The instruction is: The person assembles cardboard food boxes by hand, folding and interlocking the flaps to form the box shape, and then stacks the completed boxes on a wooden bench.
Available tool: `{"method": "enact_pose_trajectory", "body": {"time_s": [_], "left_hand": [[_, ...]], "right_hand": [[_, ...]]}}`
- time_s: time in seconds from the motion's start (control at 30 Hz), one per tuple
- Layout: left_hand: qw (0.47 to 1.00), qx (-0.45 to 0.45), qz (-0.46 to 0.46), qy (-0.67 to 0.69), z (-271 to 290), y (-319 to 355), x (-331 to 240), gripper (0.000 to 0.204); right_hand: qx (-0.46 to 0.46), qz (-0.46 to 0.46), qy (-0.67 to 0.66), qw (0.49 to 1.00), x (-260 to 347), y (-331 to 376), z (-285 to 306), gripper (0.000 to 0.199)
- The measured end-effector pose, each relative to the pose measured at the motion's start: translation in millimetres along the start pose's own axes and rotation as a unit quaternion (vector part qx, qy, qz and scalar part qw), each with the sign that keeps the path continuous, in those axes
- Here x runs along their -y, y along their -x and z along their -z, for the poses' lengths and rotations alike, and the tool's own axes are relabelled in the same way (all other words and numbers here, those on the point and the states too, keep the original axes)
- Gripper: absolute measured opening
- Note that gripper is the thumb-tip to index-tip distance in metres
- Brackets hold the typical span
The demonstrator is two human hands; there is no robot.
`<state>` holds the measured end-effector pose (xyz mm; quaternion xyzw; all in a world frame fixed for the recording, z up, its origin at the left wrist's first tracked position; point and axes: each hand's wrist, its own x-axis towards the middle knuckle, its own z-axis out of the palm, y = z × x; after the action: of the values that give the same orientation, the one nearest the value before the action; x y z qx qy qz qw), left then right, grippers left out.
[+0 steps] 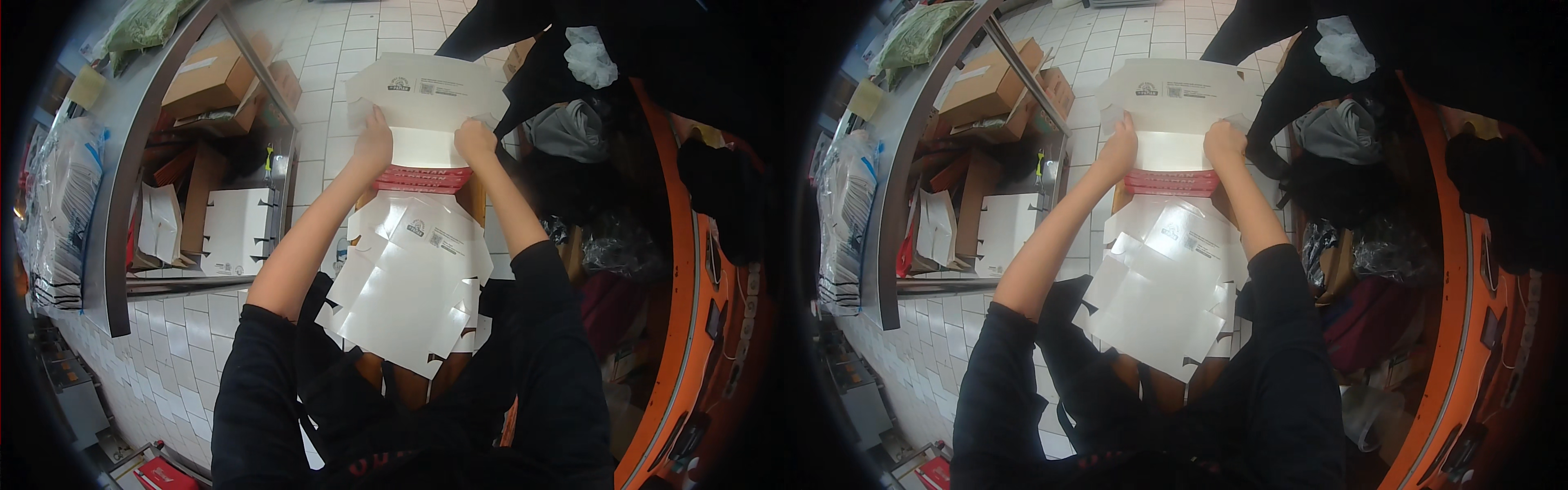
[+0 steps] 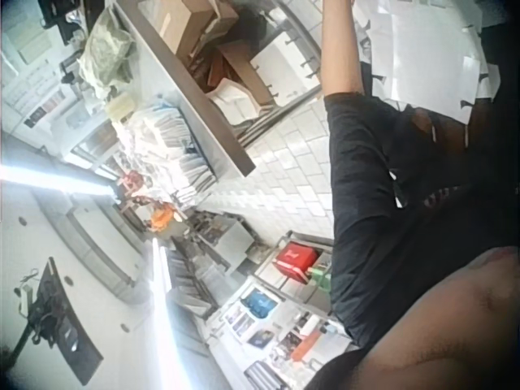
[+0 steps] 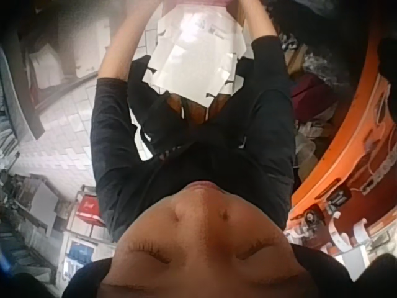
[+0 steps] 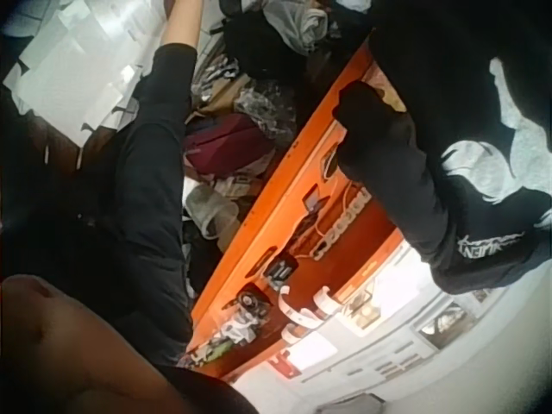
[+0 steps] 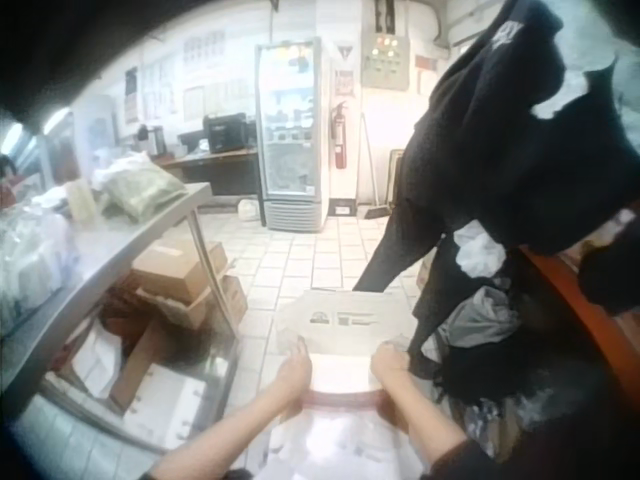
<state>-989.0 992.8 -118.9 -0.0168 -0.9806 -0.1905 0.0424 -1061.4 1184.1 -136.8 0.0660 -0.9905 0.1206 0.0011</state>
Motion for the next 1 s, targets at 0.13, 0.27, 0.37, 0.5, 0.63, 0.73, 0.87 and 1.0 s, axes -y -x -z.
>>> {"method": "enact_pose_trajectory", "body": {"time_s": [0.13,0.27,0.37,0.5,0.63,0.73,0.87,1.0], "left_hand": [[0.998,0.053,0.038,0.008,-2,0,7,0.076],[0.996,0.058,0.059,0.023,-12,-2,15,0.075],[0.992,0.088,0.084,0.034,-7,-1,24,0.074],[0.988,0.006,0.063,0.140,13,26,25,0.061],[0.973,-0.104,0.015,0.206,11,46,25,0.036],[0.983,-0.130,-0.127,0.012,16,47,18,0.024],[0.986,-0.118,-0.120,0.008,14,43,19,0.020],[0.989,-0.118,-0.076,0.041,13,44,7,0.018]], "right_hand": [[0.004,-0.029,0.133,0.991,-3,0,-5,0.028],[-0.019,-0.038,0.111,0.993,0,5,-5,0.029],[-0.016,-0.048,0.071,0.996,1,9,0,0.032],[-0.084,-0.060,-0.057,0.993,-17,31,6,0.032],[-0.063,-0.018,-0.138,0.988,-24,40,2,0.031],[-0.062,-0.013,-0.145,0.987,-24,36,0,0.034],[-0.056,-0.003,-0.138,0.989,-24,39,3,0.036],[-0.064,-0.083,-0.387,0.916,-49,60,-8,0.040]]}}
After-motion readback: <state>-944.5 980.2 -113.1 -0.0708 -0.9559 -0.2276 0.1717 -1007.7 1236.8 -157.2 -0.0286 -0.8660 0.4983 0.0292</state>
